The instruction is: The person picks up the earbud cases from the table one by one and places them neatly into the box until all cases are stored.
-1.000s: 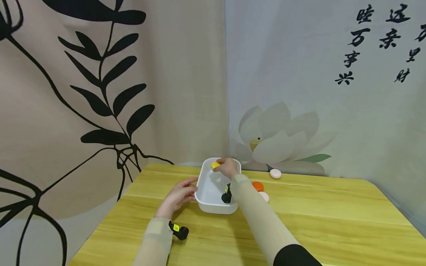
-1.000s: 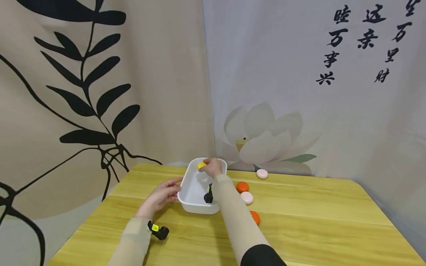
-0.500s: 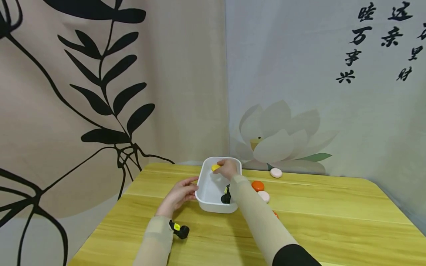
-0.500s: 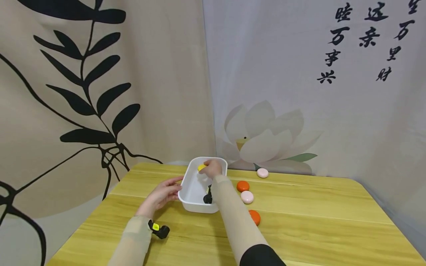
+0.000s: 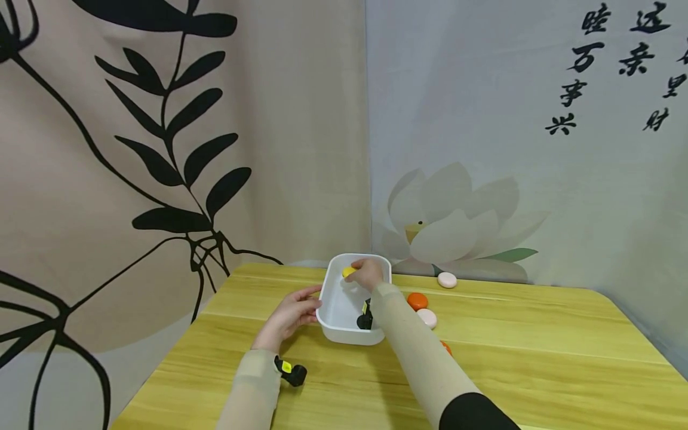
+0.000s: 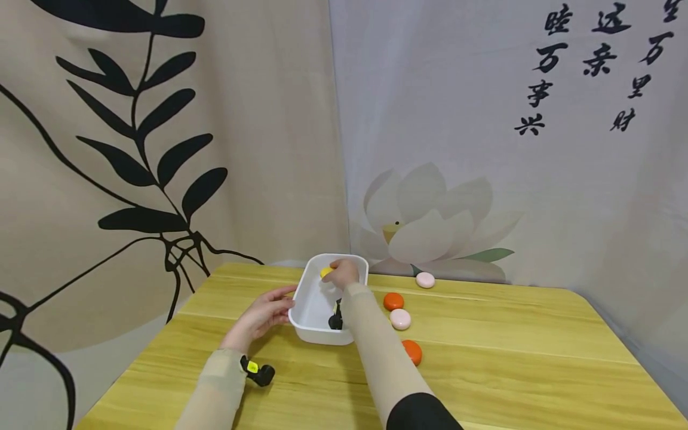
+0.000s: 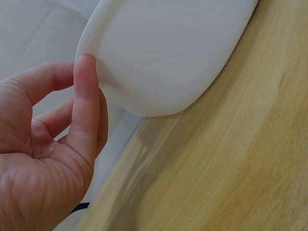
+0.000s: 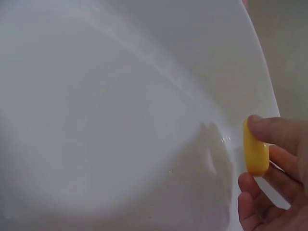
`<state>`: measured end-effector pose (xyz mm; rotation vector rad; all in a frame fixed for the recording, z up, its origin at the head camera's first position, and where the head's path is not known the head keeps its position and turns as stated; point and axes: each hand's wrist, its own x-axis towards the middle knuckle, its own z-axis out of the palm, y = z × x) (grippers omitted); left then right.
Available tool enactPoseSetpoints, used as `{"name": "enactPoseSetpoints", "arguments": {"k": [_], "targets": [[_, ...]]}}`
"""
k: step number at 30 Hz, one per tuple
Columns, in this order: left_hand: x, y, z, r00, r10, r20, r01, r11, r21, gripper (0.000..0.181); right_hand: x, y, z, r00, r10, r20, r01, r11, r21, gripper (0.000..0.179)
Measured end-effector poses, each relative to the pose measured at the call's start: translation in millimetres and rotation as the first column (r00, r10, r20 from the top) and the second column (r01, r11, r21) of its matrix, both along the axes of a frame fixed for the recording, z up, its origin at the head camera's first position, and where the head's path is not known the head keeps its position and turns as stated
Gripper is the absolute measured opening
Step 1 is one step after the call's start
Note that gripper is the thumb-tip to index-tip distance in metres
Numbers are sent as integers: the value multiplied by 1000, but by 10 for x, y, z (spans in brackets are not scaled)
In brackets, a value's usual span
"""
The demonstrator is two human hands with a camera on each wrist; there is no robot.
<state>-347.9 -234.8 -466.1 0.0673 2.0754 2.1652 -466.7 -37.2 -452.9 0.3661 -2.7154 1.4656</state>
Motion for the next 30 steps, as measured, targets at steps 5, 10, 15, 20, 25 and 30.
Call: {"name": "enactPoseSetpoints", "arguments": {"k": [5, 10, 15, 20, 25, 30], "targets": [[-10, 4, 1, 1000, 17, -1, -17, 1000, -7, 51, 38, -8, 30, 1000, -7, -11, 8, 1000, 25, 46], [-8, 2, -2, 1000, 12, 5, -12, 1000, -9, 52, -105, -40, -54, 999, -21, 30, 20, 1000, 23, 48], [-7, 1, -12, 1000, 0, 0, 0, 1000, -4, 53, -525, -37, -473, 996, 16, -93, -17, 1000, -5, 46], [0, -3, -9, 1000, -1, -6, 1, 1000, -4, 54, -434, -73, -385, 1000, -5, 2, 5, 1000, 12, 43], [1, 3, -2, 1000, -5, -5, 5, 1000, -13, 55, 1, -76, -2, 997, -41, 69, 40, 999, 15, 41], [2, 0, -4, 1000, 6, 0, -6, 999, -32, 54, 11, -40, 18, 997, -23, 71, 24, 1000, -1, 41]]}}
